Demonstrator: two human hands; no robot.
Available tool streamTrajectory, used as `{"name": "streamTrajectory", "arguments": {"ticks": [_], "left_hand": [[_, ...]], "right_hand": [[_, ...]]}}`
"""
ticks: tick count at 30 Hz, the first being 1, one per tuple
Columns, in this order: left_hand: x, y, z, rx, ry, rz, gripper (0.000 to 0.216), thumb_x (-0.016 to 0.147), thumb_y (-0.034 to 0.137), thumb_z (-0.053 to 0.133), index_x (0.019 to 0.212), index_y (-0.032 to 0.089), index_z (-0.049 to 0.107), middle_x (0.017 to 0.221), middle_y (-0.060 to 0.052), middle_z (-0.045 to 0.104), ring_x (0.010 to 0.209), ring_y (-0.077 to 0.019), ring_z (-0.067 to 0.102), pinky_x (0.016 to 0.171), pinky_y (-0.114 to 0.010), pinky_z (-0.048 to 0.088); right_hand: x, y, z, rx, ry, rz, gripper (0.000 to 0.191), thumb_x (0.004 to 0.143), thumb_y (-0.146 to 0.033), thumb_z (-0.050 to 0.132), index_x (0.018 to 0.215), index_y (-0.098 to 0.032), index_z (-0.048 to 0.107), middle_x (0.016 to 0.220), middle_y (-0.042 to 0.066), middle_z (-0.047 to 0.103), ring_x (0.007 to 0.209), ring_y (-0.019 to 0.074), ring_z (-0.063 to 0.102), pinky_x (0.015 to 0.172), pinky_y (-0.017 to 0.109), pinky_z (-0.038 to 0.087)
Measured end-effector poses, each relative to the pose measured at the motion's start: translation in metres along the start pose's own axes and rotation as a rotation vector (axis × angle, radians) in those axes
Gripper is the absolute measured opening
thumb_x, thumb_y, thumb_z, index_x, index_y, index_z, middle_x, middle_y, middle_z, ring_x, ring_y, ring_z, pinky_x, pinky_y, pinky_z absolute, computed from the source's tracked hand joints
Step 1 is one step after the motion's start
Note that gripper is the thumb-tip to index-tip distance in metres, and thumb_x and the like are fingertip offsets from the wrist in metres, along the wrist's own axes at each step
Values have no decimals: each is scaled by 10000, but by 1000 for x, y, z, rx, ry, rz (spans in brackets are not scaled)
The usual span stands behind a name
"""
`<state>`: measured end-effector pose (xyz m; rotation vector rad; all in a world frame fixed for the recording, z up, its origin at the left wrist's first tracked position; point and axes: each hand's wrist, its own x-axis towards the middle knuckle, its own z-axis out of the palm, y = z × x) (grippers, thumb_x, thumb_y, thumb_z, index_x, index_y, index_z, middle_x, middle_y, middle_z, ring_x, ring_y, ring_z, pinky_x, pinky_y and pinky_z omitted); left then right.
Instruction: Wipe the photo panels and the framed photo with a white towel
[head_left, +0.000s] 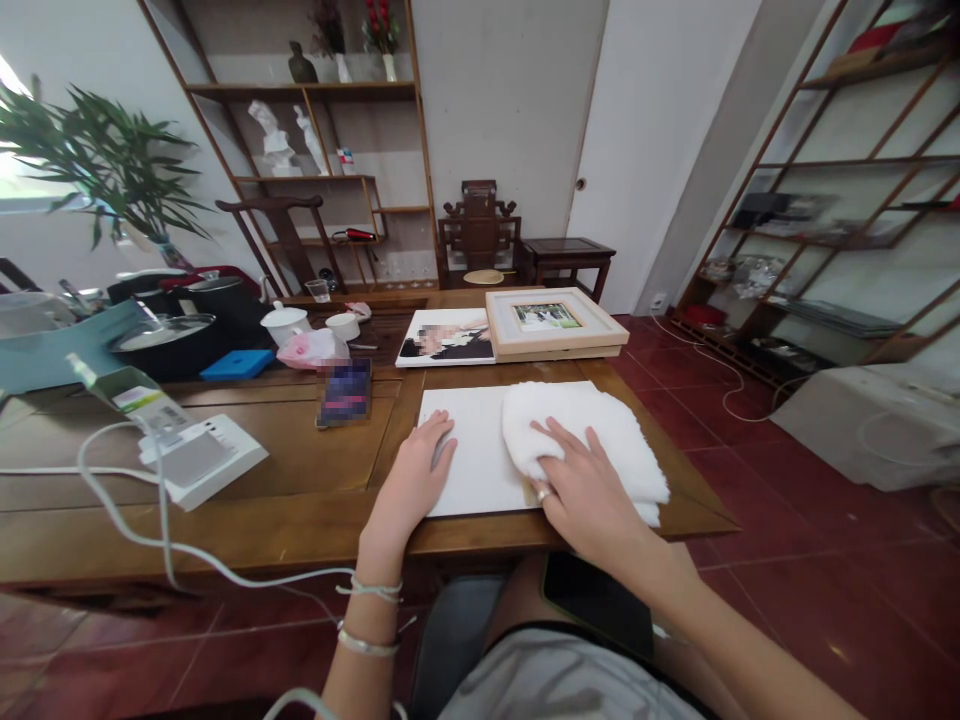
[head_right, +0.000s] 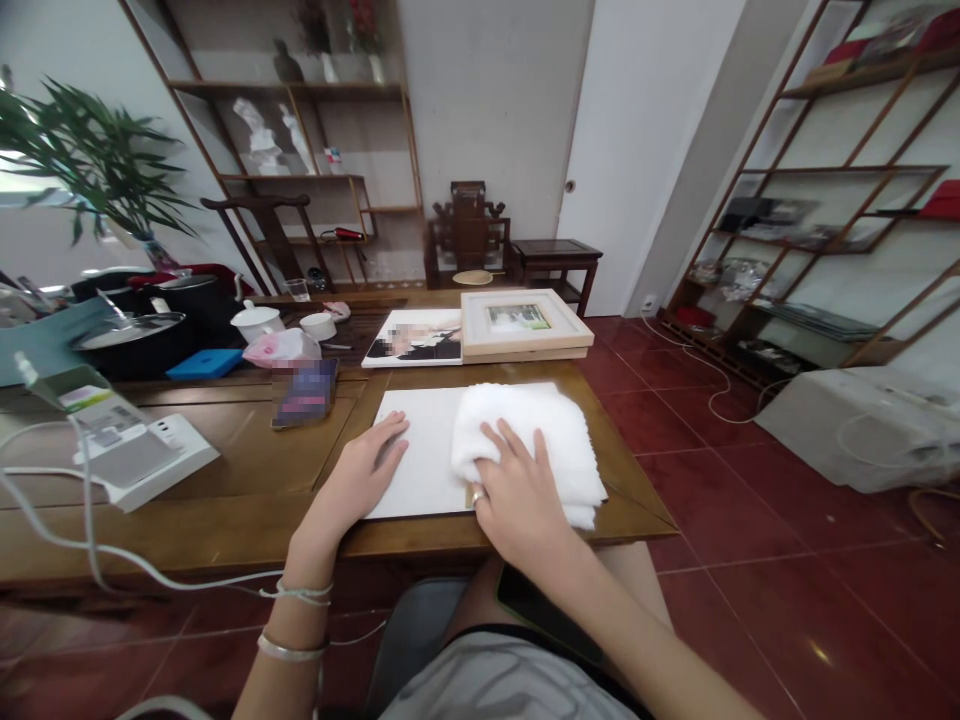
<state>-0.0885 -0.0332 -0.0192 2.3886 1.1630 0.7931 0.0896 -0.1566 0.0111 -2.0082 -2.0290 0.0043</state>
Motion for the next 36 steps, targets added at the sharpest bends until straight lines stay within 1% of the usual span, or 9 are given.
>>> {"name": "streamTrajectory", "arguments": {"ticks": [4, 7, 11, 14, 19, 23, 28, 32, 36], "left_hand": [[0, 0, 0, 4, -2, 2, 377, 869, 273, 411, 1146, 93, 594, 1320, -159, 520, 1263, -236, 451, 1077, -411, 328], [1, 1, -1, 9, -7, 1, 390, 870, 267, 410, 1153, 67, 589, 1321, -171, 516, 1268, -235, 445, 1080, -400, 325], [1, 2, -1, 11, -6, 3, 395, 872, 269, 411, 1159, 62, 586, 1320, -170, 517, 1267, -232, 445, 1080, -396, 325], [1, 1, 0, 6, -6, 2, 385, 873, 268, 412, 1159, 77, 586, 1323, -163, 516, 1268, -233, 445, 1082, -411, 319], [0, 0, 1, -4, 4, 11, 378, 872, 269, 411, 1152, 88, 589, 1315, -163, 524, 1266, -231, 447, 1083, -411, 316], [0, 0, 1, 1, 2, 11, 382, 873, 275, 407, 1153, 89, 589, 1319, -161, 521, 1270, -231, 443, 1081, -398, 321], [0, -2, 2, 2, 3, 16, 367, 873, 274, 412, 1153, 114, 588, 1323, -148, 521, 1267, -230, 447, 1077, -412, 323], [0, -1, 1, -2, -1, 16, 377, 872, 272, 415, 1158, 95, 585, 1326, -158, 515, 1273, -232, 439, 1081, -408, 317], [0, -1, 1, -12, 3, 8, 373, 872, 285, 413, 1153, 114, 590, 1328, -147, 516, 1274, -232, 437, 1080, -413, 317]], "right_hand": [[41, 9, 0, 7, -44, 12, 313, 849, -155, 350, 1005, -139, 621, 1397, 147, 415, 1337, 302, 254, 1021, 618, 201], [69, 12, 0, -25, -98, -29, 322, 870, -168, 335, 1040, -140, 608, 1393, 151, 412, 1330, 319, 247, 994, 638, 220], [82, 7, 4, -74, -130, -72, 312, 852, -153, 386, 1062, -127, 616, 1412, 168, 376, 1333, 345, 223, 994, 658, 192], [73, 1, 6, -129, -108, -107, 324, 829, -120, 403, 1053, -106, 637, 1406, 182, 382, 1325, 360, 236, 1003, 647, 197], [39, -13, 4, -190, -77, -193, 307, 809, -122, 437, 1006, -124, 673, 1395, 185, 398, 1316, 368, 260, 1016, 628, 212], [7, -21, 1, -153, -94, -213, 268, 787, -133, 481, 956, -145, 687, 1402, 178, 396, 1323, 372, 255, 1018, 641, 213], [-23, -21, 1, -64, -65, -247, 229, 750, -106, 498, 836, -168, 701, 1426, 135, 377, 1347, 338, 224, 1057, 609, 180], [-21, -15, 1, -4, -47, -245, 251, 775, -104, 469, 860, -179, 693, 1438, 99, 369, 1363, 297, 196, 1077, 588, 141], [4, -7, -3, 13, -96, -180, 295, 806, -115, 432, 968, -174, 671, 1430, 100, 383, 1358, 284, 215, 1062, 597, 157]]}}
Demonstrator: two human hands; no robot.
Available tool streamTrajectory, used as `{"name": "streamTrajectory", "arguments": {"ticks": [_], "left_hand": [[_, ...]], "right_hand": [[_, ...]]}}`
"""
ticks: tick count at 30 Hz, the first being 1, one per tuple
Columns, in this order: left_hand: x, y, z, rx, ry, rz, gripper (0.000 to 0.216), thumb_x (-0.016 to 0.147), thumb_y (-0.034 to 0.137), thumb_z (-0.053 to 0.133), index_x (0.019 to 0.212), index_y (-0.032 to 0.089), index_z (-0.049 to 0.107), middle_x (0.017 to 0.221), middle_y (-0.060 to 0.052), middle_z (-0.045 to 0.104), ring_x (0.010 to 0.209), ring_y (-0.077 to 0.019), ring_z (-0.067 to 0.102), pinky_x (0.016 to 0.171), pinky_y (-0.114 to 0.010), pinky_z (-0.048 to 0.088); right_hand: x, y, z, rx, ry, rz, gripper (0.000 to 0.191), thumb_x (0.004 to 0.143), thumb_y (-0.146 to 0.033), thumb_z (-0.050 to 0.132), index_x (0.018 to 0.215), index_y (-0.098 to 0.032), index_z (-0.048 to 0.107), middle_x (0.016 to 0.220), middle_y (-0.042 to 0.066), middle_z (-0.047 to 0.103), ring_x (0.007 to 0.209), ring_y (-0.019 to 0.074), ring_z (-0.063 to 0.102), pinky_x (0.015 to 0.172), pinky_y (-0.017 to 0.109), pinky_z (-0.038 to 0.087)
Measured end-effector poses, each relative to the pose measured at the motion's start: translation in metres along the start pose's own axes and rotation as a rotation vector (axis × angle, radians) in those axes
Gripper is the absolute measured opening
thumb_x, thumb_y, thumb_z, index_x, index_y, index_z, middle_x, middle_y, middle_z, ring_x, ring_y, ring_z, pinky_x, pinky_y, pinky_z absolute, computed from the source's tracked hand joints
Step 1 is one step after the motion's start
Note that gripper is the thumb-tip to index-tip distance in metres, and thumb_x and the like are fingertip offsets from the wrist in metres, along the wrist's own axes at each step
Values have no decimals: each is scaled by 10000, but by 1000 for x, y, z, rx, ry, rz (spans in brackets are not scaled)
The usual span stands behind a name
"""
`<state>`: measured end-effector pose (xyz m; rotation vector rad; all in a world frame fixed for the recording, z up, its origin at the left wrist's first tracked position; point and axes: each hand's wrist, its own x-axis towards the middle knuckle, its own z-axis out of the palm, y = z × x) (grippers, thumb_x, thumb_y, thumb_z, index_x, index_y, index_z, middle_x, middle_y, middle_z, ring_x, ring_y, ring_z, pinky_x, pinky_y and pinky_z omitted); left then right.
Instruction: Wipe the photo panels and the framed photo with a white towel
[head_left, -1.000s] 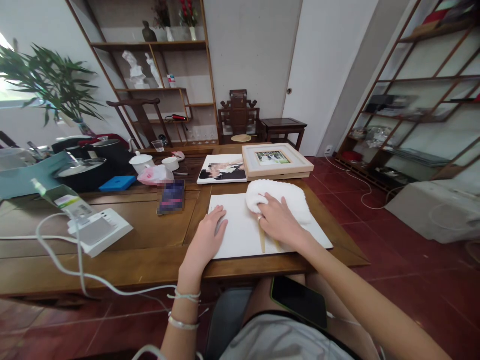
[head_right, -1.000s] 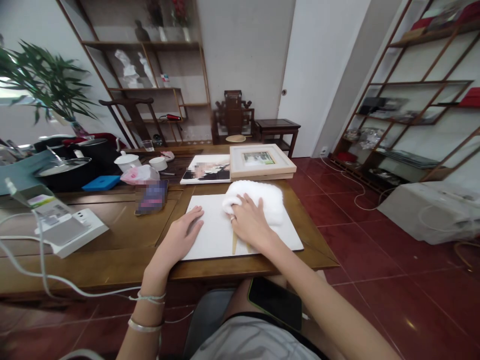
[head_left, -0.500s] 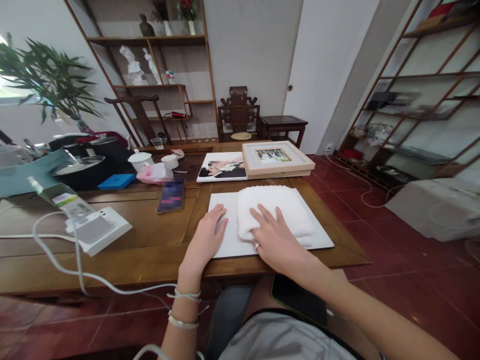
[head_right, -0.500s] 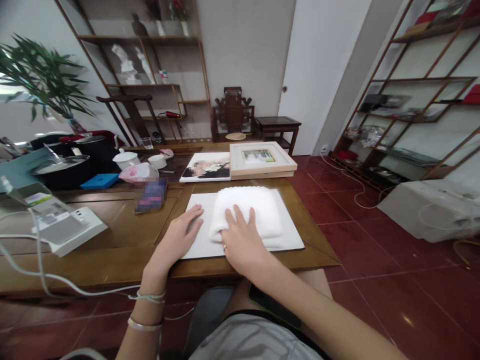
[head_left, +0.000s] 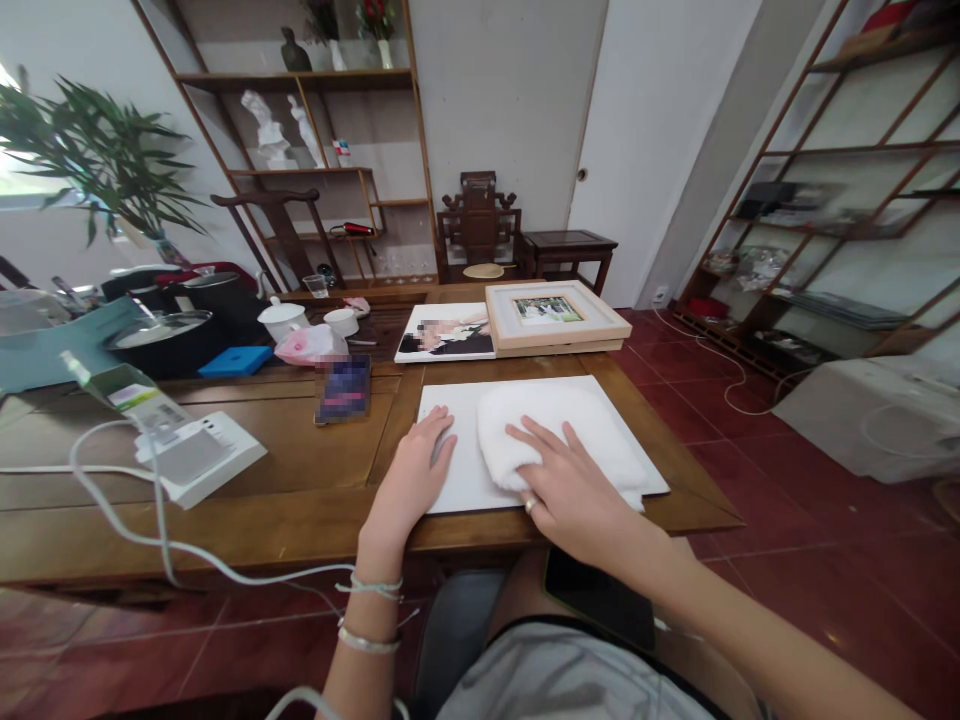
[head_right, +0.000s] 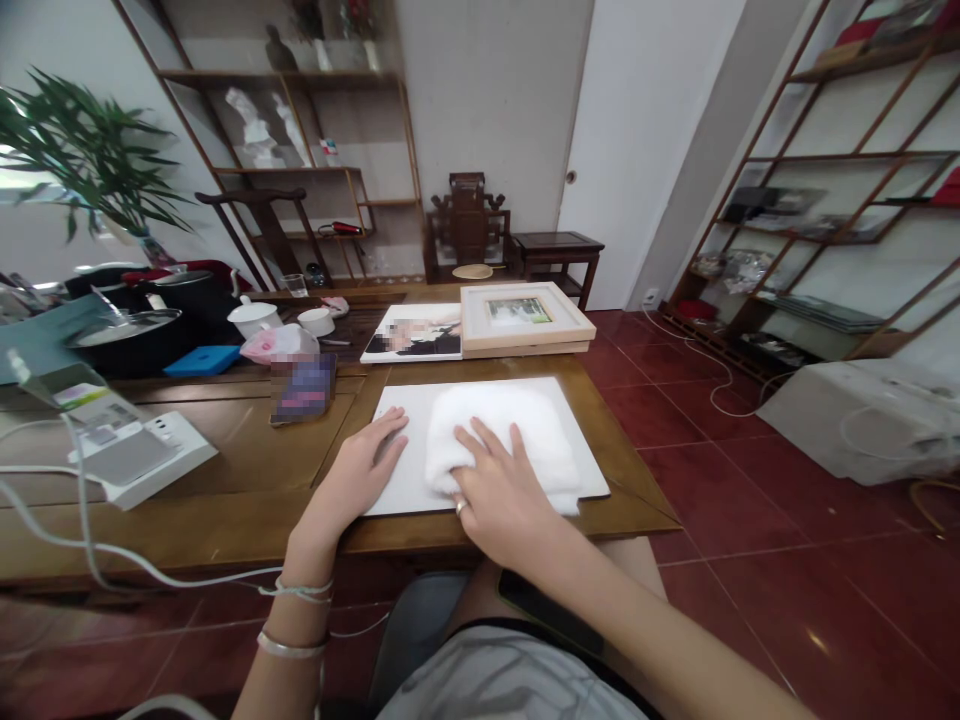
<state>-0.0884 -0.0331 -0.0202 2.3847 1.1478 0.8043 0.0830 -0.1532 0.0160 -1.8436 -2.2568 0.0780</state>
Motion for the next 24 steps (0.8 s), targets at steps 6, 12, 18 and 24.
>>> {"name": "streamTrajectory", "arguments": {"ticks": [6, 12, 18, 24], "left_hand": [[1, 0, 0, -11, -1, -7, 375, 867, 296, 423, 1150, 119, 593, 1324, -143, 521, 1270, -230, 443, 1085, -407, 311], [0, -1, 0, 6, -7, -11, 377, 873, 271, 418, 1160, 94, 586, 1327, -156, 514, 1274, -232, 436, 1090, -415, 304], [0, 0, 0, 14, -5, 7, 374, 872, 259, 420, 1159, 86, 586, 1320, -162, 520, 1269, -240, 442, 1083, -411, 314], [1, 1, 0, 27, -1, 8, 379, 874, 270, 411, 1159, 92, 586, 1317, -156, 525, 1262, -238, 452, 1076, -405, 327]], "right_hand": [[51, 24, -4, -1, -28, 58, 337, 825, -133, 400, 1079, -138, 622, 1435, 131, 365, 1357, 286, 212, 1038, 602, 189], [70, 27, 4, -73, 8, 73, 333, 831, -140, 405, 1074, -133, 632, 1433, 125, 370, 1353, 309, 207, 1031, 619, 178], [22, -3, 7, -88, 1, -40, 280, 794, -129, 460, 968, -142, 679, 1435, 125, 366, 1354, 331, 206, 1053, 616, 153], [-21, -15, 5, 19, 20, -127, 239, 761, -101, 470, 830, -175, 687, 1453, 70, 347, 1372, 300, 164, 1084, 591, 109]]}}
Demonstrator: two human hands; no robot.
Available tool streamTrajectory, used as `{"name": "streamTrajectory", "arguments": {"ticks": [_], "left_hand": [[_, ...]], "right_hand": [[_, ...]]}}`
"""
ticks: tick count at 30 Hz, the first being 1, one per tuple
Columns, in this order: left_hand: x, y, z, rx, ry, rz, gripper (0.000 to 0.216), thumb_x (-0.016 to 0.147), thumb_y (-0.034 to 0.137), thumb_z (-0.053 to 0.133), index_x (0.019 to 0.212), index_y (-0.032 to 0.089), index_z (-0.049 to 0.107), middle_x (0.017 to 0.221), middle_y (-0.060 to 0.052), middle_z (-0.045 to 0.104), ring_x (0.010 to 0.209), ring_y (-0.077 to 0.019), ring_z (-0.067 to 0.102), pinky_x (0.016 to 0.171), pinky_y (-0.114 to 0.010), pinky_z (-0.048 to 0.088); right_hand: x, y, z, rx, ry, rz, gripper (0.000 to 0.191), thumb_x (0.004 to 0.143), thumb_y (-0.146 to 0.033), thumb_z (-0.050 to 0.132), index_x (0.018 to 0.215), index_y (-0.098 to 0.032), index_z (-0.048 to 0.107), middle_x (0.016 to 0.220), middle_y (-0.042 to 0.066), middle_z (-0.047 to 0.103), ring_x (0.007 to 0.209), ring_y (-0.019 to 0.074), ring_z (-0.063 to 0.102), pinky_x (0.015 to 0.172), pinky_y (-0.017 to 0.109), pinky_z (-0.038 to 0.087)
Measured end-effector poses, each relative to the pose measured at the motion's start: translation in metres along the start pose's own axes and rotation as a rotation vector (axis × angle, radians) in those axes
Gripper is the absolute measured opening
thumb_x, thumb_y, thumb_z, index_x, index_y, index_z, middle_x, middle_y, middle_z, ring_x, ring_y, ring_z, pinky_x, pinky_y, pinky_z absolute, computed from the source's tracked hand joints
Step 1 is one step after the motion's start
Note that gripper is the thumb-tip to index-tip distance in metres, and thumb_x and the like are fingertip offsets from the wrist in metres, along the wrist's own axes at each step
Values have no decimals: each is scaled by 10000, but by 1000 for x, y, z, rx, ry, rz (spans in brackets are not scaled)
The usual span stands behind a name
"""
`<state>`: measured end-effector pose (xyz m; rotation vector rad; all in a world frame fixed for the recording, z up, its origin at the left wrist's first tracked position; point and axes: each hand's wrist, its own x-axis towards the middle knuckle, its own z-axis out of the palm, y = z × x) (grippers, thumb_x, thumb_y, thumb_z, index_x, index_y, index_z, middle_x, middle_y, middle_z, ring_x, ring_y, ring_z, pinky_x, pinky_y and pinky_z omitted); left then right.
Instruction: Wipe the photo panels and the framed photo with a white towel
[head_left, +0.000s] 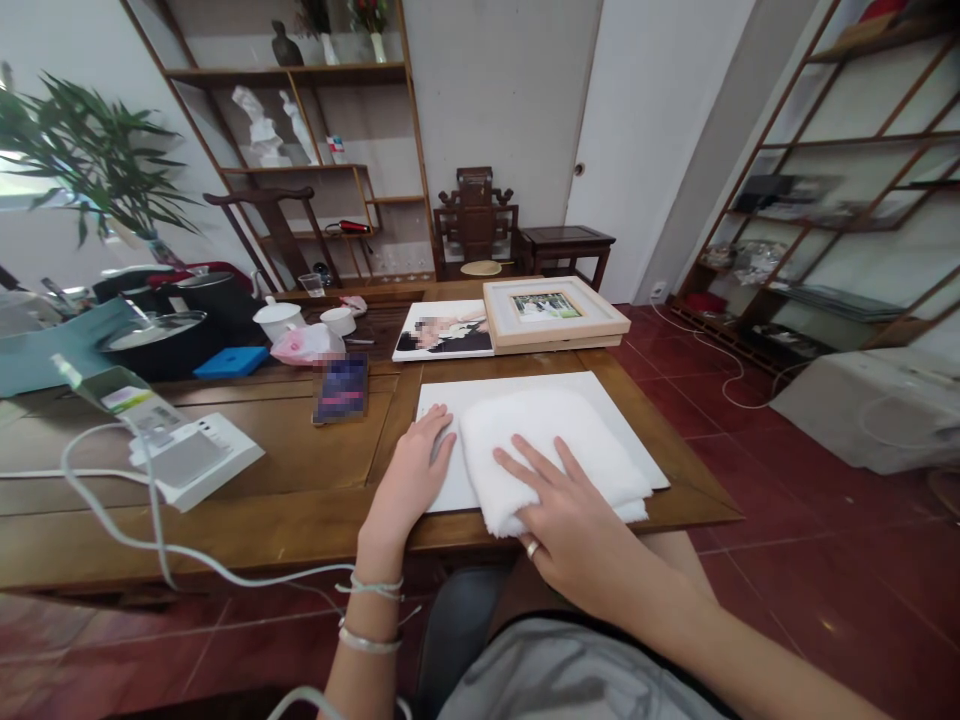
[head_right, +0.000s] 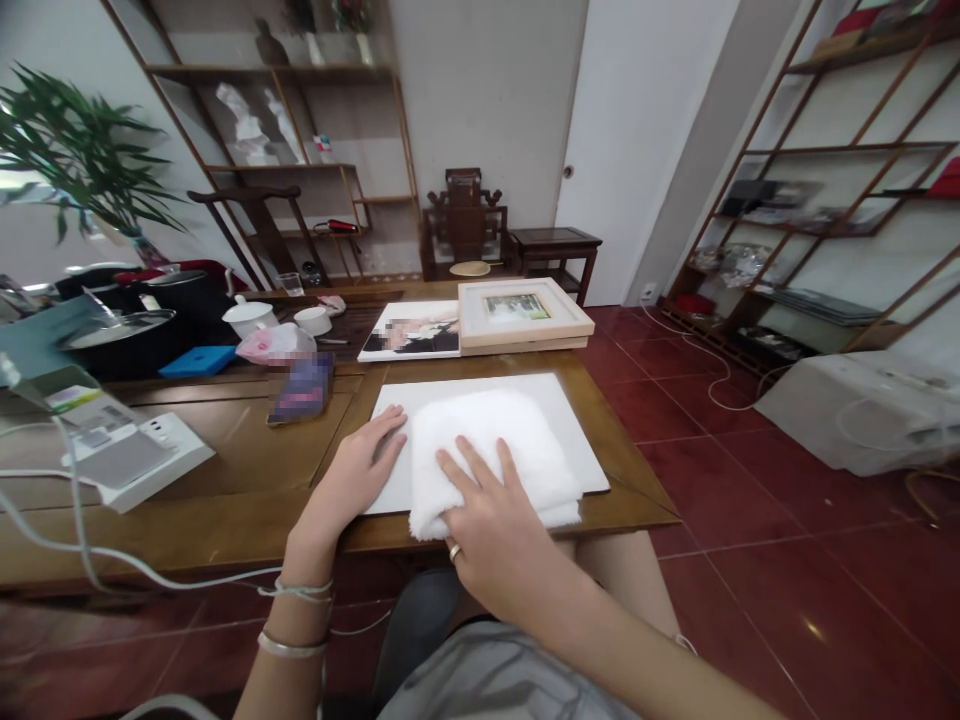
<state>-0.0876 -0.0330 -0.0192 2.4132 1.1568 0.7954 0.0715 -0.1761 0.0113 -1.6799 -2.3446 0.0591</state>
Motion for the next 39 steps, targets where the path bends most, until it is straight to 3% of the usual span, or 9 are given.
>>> {"name": "streamTrajectory", "arguments": {"ticks": [4, 12, 17, 19, 23, 28, 33, 39], "left_hand": [[0, -1, 1, -6, -3, -3, 389, 874, 275, 416, 1165, 79, 584, 1321, -161, 519, 1265, -237, 448, 1082, -395, 320], [-1, -1, 1, -16, 5, 0, 377, 870, 273, 423, 1149, 84, 593, 1311, -161, 529, 1262, -240, 451, 1081, -411, 321], [0, 4, -3, -38, 69, 21, 383, 906, 274, 356, 1164, 99, 577, 1261, -150, 575, 1202, -231, 516, 1045, -394, 372], [0, 6, -4, -65, 96, 13, 419, 926, 298, 318, 1227, 95, 528, 1281, -144, 560, 1206, -219, 511, 1050, -383, 366], [-3, 9, -7, -140, 126, -8, 500, 947, 371, 265, 1340, 96, 405, 1409, -122, 426, 1308, -187, 385, 1105, -363, 281], [-5, 9, -6, -156, 139, -13, 542, 948, 415, 233, 1326, 80, 429, 1411, -125, 421, 1325, -186, 357, 1117, -353, 258], [-4, 10, -7, -135, 89, -60, 550, 948, 409, 224, 1281, 52, 478, 1332, -152, 510, 1275, -211, 432, 1083, -360, 313], [-2, 5, -4, -53, 23, -26, 427, 937, 310, 290, 1178, 98, 572, 1292, -147, 550, 1286, -233, 418, 1080, -387, 311]], "right_hand": [[7, 9, -7, 44, -27, 35, 274, 787, -97, 429, 879, -177, 675, 1437, 65, 375, 1370, 266, 191, 1075, 592, 142], [60, 40, -7, -14, -21, 170, 329, 829, -137, 391, 1053, -133, 633, 1439, 130, 355, 1364, 288, 200, 1026, 620, 209], [80, 32, 4, -97, 13, 246, 322, 823, -161, 419, 1050, -139, 645, 1422, 143, 382, 1347, 336, 219, 1003, 672, 183], [78, 20, 7, -118, 22, 191, 313, 803, -153, 444, 1029, -148, 660, 1426, 142, 376, 1346, 342, 218, 1015, 671, 155], [61, 2, 5, -59, -27, -82, 270, 776, -145, 468, 924, -149, 694, 1432, 125, 372, 1352, 321, 213, 1055, 625, 133], [34, 9, -13, 93, -138, -293, 326, 744, -106, 464, 994, -158, 666, 1415, 79, 410, 1364, 240, 212, 1110, 530, 82], [19, 32, -31, 269, -237, -303, 406, 655, -29, 441, 965, -188, 650, 1372, 15, 474, 1358, 156, 233, 1142, 407, 25], [34, 64, -37, 362, -274, -81, 222, 800, -198, 457, 918, -206, 645, 1296, 33, 547, 1333, 258, 288, 1080, 413, 232]]}}
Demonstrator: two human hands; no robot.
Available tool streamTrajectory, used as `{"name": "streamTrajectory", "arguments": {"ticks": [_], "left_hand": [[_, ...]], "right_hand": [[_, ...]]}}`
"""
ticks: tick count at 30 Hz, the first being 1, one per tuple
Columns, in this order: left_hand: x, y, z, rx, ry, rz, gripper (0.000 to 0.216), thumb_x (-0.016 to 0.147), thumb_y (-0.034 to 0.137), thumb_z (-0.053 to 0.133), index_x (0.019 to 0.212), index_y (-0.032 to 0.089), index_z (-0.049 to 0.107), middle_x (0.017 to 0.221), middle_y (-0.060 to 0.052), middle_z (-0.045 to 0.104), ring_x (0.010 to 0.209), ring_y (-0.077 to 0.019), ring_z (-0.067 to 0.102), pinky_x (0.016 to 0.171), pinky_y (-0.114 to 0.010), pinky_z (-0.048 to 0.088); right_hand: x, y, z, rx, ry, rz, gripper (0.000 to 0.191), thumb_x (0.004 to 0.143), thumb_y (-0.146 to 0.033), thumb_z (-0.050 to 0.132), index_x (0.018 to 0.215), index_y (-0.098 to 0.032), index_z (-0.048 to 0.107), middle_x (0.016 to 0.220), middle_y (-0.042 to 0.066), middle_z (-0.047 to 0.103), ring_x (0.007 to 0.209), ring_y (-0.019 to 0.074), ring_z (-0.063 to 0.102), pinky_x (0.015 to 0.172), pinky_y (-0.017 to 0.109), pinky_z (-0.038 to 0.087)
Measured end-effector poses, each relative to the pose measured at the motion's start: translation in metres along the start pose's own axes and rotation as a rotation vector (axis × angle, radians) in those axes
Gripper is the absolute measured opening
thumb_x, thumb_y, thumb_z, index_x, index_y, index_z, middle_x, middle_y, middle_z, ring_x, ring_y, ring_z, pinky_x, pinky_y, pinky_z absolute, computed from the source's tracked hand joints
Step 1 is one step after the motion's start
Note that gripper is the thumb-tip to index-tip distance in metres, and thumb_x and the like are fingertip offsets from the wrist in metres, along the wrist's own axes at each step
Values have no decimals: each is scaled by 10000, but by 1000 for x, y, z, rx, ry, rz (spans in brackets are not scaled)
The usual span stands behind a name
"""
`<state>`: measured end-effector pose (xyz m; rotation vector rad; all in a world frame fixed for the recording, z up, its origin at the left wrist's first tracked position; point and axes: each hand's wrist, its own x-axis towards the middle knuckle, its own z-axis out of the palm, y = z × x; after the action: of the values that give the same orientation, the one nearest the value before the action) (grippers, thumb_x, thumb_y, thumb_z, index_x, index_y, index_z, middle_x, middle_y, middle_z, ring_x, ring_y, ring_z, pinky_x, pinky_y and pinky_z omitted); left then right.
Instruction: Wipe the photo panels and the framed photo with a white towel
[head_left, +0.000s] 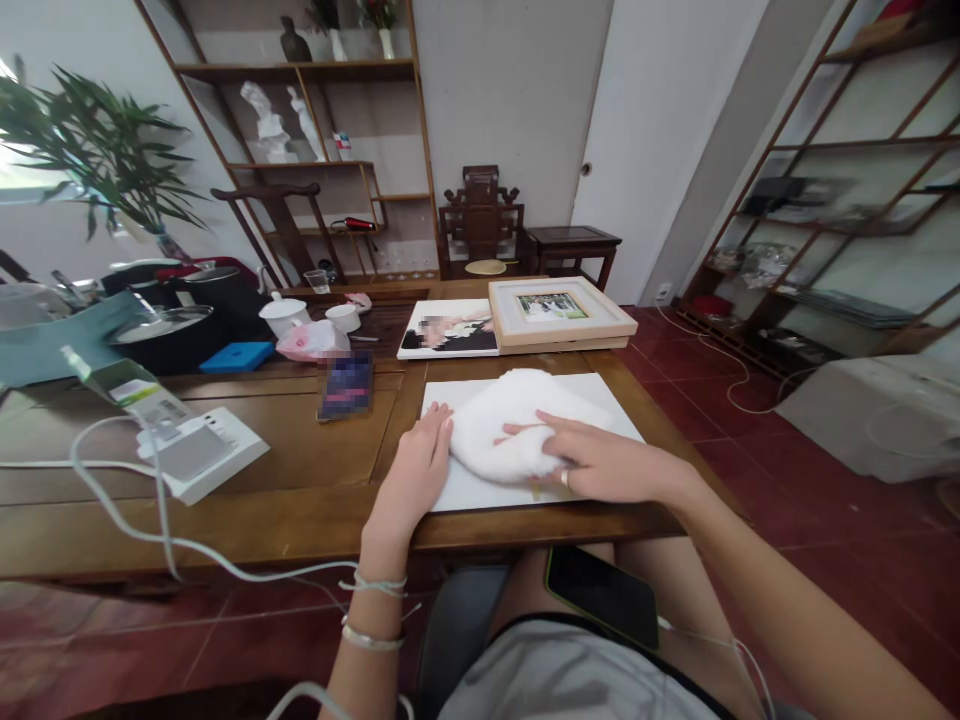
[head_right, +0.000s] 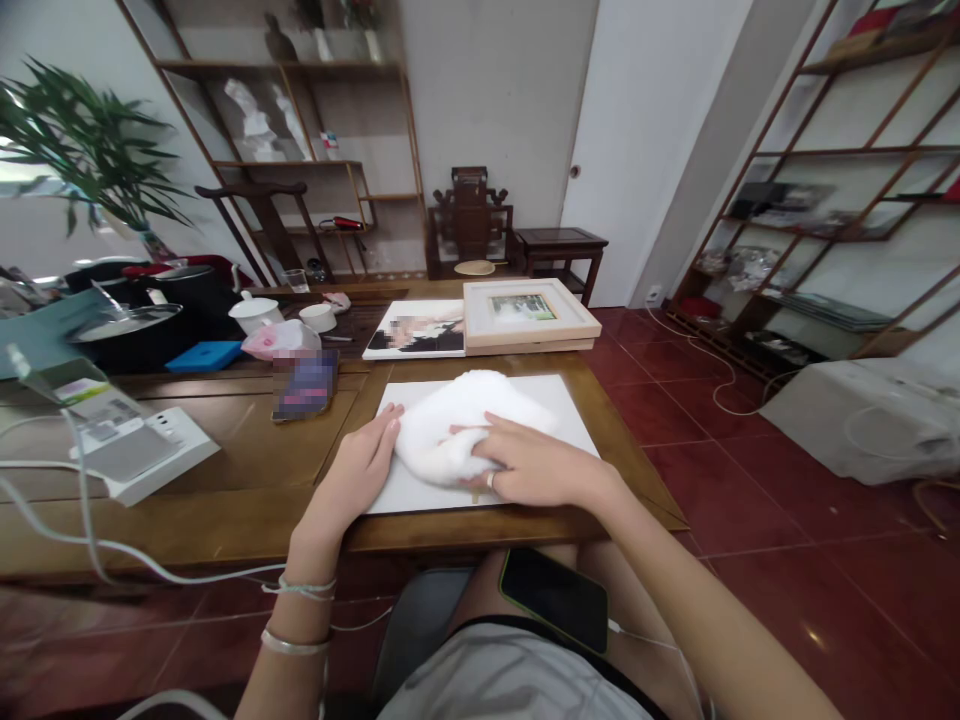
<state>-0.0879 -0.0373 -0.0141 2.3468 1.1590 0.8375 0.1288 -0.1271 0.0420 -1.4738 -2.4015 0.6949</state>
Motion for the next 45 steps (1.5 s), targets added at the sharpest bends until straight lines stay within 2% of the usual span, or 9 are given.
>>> {"name": "streamTrajectory", "arguments": {"ticks": [3, 6, 10, 18, 24, 30, 36, 42, 45], "left_hand": [[1, -5, 2, 30, 4, 24, 379, 914, 258, 338, 1168, 113, 578, 1307, -140, 537, 1283, -233, 420, 1072, -397, 326], [1, -6, 3, 33, 13, 24, 355, 895, 244, 377, 1142, 111, 595, 1302, -140, 542, 1272, -237, 433, 1069, -402, 334], [2, -5, 3, 33, 12, 12, 353, 879, 239, 397, 1139, 108, 597, 1294, -142, 548, 1258, -246, 450, 1063, -412, 344], [2, -4, 2, 47, 31, 23, 352, 865, 232, 414, 1137, 109, 602, 1300, -146, 536, 1232, -252, 482, 1038, -425, 378], [2, -6, 3, 46, 28, 31, 346, 869, 226, 410, 1129, 102, 602, 1274, -154, 561, 1240, -252, 473, 1050, -430, 366], [1, -9, 4, 39, 23, 41, 333, 878, 217, 406, 1128, 109, 596, 1284, -147, 557, 1262, -240, 448, 1064, -415, 352], [2, -8, 5, 39, 25, 38, 331, 875, 214, 408, 1125, 104, 596, 1283, -154, 556, 1265, -243, 444, 1064, -421, 348], [2, -7, 4, 50, 24, 32, 341, 875, 227, 401, 1129, 107, 593, 1291, -151, 550, 1265, -237, 444, 1063, -419, 351], [1, -7, 4, 45, 30, 28, 340, 872, 227, 406, 1131, 112, 593, 1287, -148, 554, 1261, -239, 450, 1063, -428, 349]], "right_hand": [[21, 11, -7, -54, 63, 83, 227, 854, -308, 432, 801, -191, 618, 1006, 72, 676, 1190, 297, 459, 1019, 415, 291], [47, 15, -12, -159, 105, 130, 263, 870, -326, 405, 745, -184, 587, 869, 81, 679, 961, 278, 574, 889, 367, 376], [82, 12, -14, -217, 107, 150, 258, 866, -292, 391, 768, -170, 595, 891, 112, 678, 830, 246, 594, 727, 302, 399], [115, 0, -11, -262, 97, 64, 271, 867, -282, 396, 920, -167, 635, 1064, 97, 657, 956, 226, 578, 762, 274, 385], [97, 6, -13, -344, 130, 193, 273, 844, -254, 391, 946, -171, 630, 1064, 133, 639, 956, 271, 576, 713, 314, 407], [52, 43, -28, -393, 158, 355, 234, 836, -254, 402, 858, -166, 617, 979, 135, 648, 871, 264, 592, 643, 298, 403], [9, 80, -33, -425, 206, 454, 236, 812, -167, 372, 776, -142, 603, 895, 154, 653, 900, 294, 583, 758, 359, 414], [-19, 73, -18, -385, 230, 393, 221, 815, -226, 404, 804, -173, 619, 1315, 116, 512, 1184, 294, 457, 1009, 417, 301], [-43, 56, -8, -302, 230, 379, 230, 810, -249, 403, 852, -192, 621, 1385, 79, 449, 1242, 294, 415, 1045, 433, 282]]}}
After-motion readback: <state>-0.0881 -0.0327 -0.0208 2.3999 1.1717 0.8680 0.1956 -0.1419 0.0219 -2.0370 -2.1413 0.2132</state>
